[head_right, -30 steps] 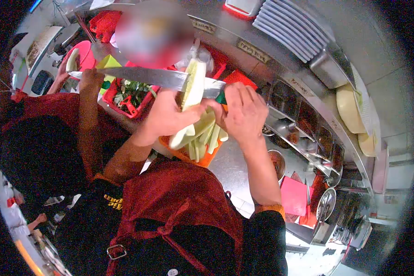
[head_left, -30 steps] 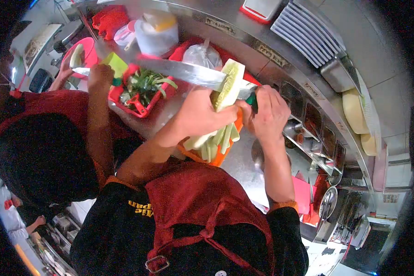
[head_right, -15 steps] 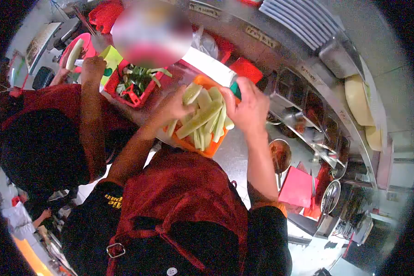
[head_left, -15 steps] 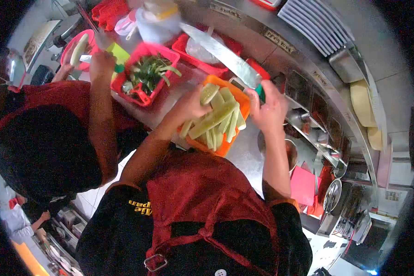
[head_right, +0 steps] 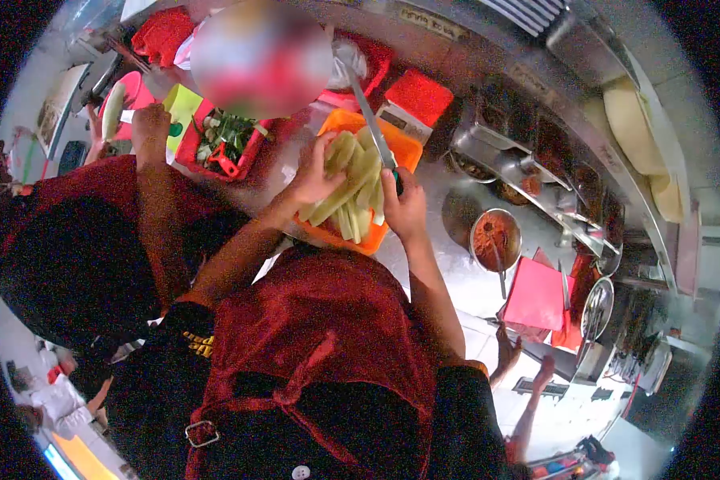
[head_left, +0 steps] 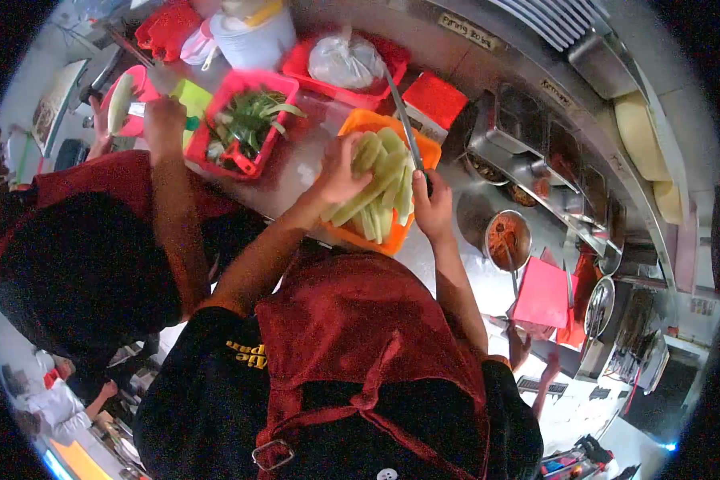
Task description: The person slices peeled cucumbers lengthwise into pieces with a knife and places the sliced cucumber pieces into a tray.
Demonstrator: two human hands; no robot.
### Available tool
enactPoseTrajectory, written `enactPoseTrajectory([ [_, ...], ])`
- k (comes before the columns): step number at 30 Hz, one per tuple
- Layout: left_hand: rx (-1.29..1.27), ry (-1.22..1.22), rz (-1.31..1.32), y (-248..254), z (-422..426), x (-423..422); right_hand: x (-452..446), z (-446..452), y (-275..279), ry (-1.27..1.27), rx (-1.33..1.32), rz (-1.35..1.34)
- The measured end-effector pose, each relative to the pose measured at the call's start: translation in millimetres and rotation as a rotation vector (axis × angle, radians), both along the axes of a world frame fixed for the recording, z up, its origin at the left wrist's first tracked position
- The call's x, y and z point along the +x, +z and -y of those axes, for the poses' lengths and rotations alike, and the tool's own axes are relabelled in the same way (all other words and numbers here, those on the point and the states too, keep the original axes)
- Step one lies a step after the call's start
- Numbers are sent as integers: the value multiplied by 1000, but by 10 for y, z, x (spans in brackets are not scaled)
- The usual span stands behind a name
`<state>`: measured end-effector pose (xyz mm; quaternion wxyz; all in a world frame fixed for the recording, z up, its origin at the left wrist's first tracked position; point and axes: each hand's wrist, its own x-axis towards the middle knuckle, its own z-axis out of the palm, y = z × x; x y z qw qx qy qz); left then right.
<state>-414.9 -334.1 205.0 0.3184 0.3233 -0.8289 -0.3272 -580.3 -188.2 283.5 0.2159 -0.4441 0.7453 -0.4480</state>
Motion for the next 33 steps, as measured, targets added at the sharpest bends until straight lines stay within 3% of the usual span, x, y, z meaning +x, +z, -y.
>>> enactPoseTrajectory([
  [3, -209, -115, -15, 107, -104, 64, -32, 2, -201, -12, -49, 193],
  [5, -317, -67, 131, 418, -284, 66, -22, -8, -134, 0, -45, 178],
  [8, -410, -99, 231, 489, -320, -17, -7, 2, -170, 22, -52, 200],
  [12, -402, -42, 335, 529, -282, -205, 24, 45, -158, 57, -68, 219],
  [14, -219, -49, 610, 717, -353, -240, -17, 50, -223, 86, -78, 171],
  [16, -300, 9, 599, 733, -371, -240, -21, 34, -216, 111, -90, 125],
  [20, -193, -43, 591, 876, -346, -244, -70, -7, -210, 127, -108, 157],
  [22, -216, -16, 250, 865, -338, -260, -88, -60, -242, 100, -144, 199],
  [23, -217, -16, 249, 807, -309, -278, -81, -79, -244, 100, -145, 199],
  [25, 242, -6, -219, 760, -199, -341, -48, -93, -204, 75, -205, 258],
  [26, 245, -12, -218, 792, -148, -363, -29, -97, -156, 68, -204, 257],
  [28, 528, 137, -572, 872, -15, -414, 18, -82, 20, 110, -104, 260],
  [30, 639, 199, -638, 926, 118, -468, 137, -6, 222, 140, -159, 181],
  [32, 1060, 180, -829, 1068, 214, -476, 254, 61, 294, 170, -198, 425],
  [33, 1179, 106, -902, 1085, 246, -489, 224, 89, 182, 159, -146, 399],
])
